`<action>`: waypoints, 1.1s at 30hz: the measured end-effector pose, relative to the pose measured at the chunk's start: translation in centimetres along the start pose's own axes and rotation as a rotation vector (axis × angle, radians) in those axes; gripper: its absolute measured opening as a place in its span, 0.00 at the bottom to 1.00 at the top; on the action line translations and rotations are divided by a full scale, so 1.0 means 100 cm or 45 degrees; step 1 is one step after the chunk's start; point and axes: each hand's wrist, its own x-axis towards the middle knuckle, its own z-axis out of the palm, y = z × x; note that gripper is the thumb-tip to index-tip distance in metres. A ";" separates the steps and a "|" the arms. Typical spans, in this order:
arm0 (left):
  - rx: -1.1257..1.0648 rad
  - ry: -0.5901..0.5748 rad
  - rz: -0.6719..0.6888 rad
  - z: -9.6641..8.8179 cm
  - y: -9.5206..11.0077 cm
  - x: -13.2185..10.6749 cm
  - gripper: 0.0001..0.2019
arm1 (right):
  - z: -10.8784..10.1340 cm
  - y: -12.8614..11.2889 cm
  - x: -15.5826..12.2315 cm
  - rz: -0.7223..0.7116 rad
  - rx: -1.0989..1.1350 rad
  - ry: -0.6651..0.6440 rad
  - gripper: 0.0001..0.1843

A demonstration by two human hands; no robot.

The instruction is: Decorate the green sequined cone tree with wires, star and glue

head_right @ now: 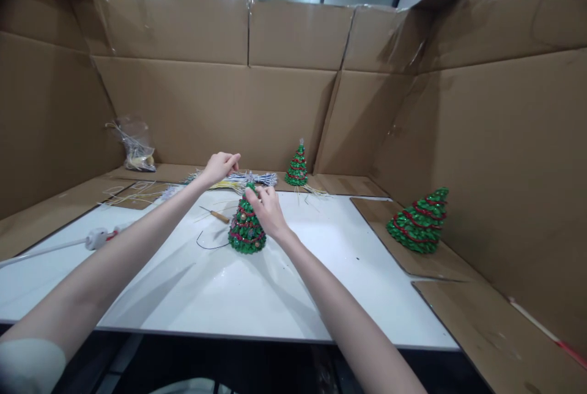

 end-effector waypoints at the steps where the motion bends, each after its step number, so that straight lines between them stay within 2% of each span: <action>1: -0.001 -0.034 -0.002 0.006 -0.009 0.002 0.18 | -0.007 0.000 0.006 0.005 0.023 0.000 0.30; 2: 0.003 -0.061 0.005 0.012 -0.017 0.004 0.13 | -0.015 0.001 0.014 0.015 0.045 0.007 0.35; 4: 0.036 -0.120 0.024 0.023 -0.029 0.009 0.16 | -0.032 0.006 0.032 0.036 0.108 0.049 0.40; 6: 0.090 -0.216 0.035 0.031 -0.039 0.015 0.18 | -0.047 0.014 0.052 0.052 0.051 0.164 0.41; 8: 0.150 -0.349 0.036 0.039 -0.048 0.024 0.17 | -0.056 0.026 0.069 0.053 -0.147 0.182 0.41; 11: 0.228 -0.524 0.041 0.048 -0.061 0.037 0.15 | -0.059 0.051 0.088 0.012 -0.293 0.195 0.34; 16: 0.276 -0.641 0.090 0.062 -0.074 0.051 0.16 | -0.040 0.097 0.106 -0.055 -0.568 0.072 0.25; 20: 0.284 -0.643 0.139 0.077 -0.078 0.051 0.18 | -0.012 0.122 0.116 -0.047 -0.759 -0.088 0.11; 26: 0.334 -0.621 0.128 0.095 -0.081 0.036 0.19 | 0.017 0.135 0.124 -0.084 -0.956 -0.347 0.16; 33: 0.389 -0.644 0.069 0.097 -0.081 0.030 0.18 | 0.021 0.133 0.126 -0.025 -1.098 -0.454 0.18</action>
